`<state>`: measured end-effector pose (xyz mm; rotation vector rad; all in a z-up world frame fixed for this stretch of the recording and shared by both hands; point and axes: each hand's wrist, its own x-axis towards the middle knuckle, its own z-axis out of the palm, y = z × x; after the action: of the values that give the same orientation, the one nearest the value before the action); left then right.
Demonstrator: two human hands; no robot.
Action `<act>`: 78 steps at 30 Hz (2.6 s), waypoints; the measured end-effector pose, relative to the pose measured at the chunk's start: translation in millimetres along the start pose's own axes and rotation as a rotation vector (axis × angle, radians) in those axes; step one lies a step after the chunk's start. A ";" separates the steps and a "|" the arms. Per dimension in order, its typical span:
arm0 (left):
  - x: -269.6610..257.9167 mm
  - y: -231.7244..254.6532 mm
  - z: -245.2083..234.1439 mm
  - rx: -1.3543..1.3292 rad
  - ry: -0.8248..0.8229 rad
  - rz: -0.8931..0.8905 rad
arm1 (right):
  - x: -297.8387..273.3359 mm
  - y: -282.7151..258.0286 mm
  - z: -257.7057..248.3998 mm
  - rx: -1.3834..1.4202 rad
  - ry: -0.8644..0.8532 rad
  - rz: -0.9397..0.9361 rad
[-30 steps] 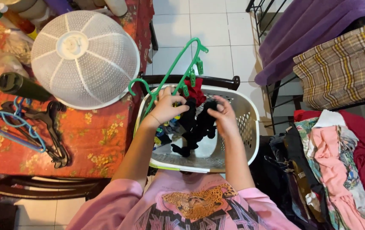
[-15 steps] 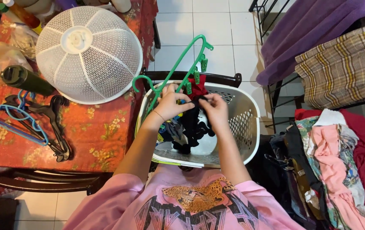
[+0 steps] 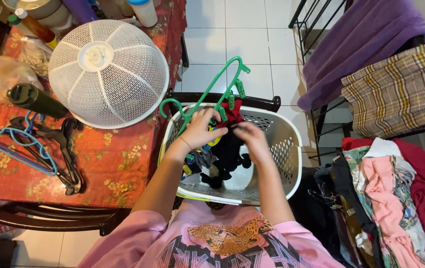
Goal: The person takes a purple checkered shirt from a laundry basket, places it on a black hanger, and hangs it on a clothes rack. Then, the person uses a green multi-clip hanger to hang several small items, including socks and underwear, from the laundry basket.
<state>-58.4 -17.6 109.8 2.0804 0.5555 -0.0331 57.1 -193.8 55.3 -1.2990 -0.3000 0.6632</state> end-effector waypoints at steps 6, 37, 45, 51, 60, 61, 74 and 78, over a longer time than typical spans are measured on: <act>-5.2 22.5 -2.2 0.013 0.017 0.003 | 91.1 56.6 -73.3 0.315 0.448 -0.060; 95.7 33.0 15.2 -0.112 0.350 0.218 | 76.5 -63.3 -38.2 -0.503 -0.332 -0.169; 86.9 21.3 1.6 -0.696 0.421 0.266 | 63.3 -104.5 -38.6 -0.972 -0.484 -0.378; 84.7 24.1 -3.0 -0.781 0.360 0.260 | 53.1 -129.2 -25.7 -1.027 -0.417 -0.488; 69.1 37.3 -6.1 -0.807 0.347 0.239 | 63.1 -101.2 -18.7 -0.471 -0.293 -0.293; 74.0 33.6 -3.2 -0.807 0.348 0.236 | 65.5 -96.7 -19.0 -0.471 -0.294 -0.291; 84.0 31.5 2.8 -0.744 0.425 0.236 | 68.4 -86.5 -13.8 -0.142 -0.306 -0.285; 83.7 36.4 4.2 -0.735 0.448 0.211 | 82.7 -64.2 -15.5 -0.132 -0.194 -0.290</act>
<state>32.0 -6.0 116.7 1.4034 0.5063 0.6754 148.4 -163.6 99.5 -1.2856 -0.6866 0.5285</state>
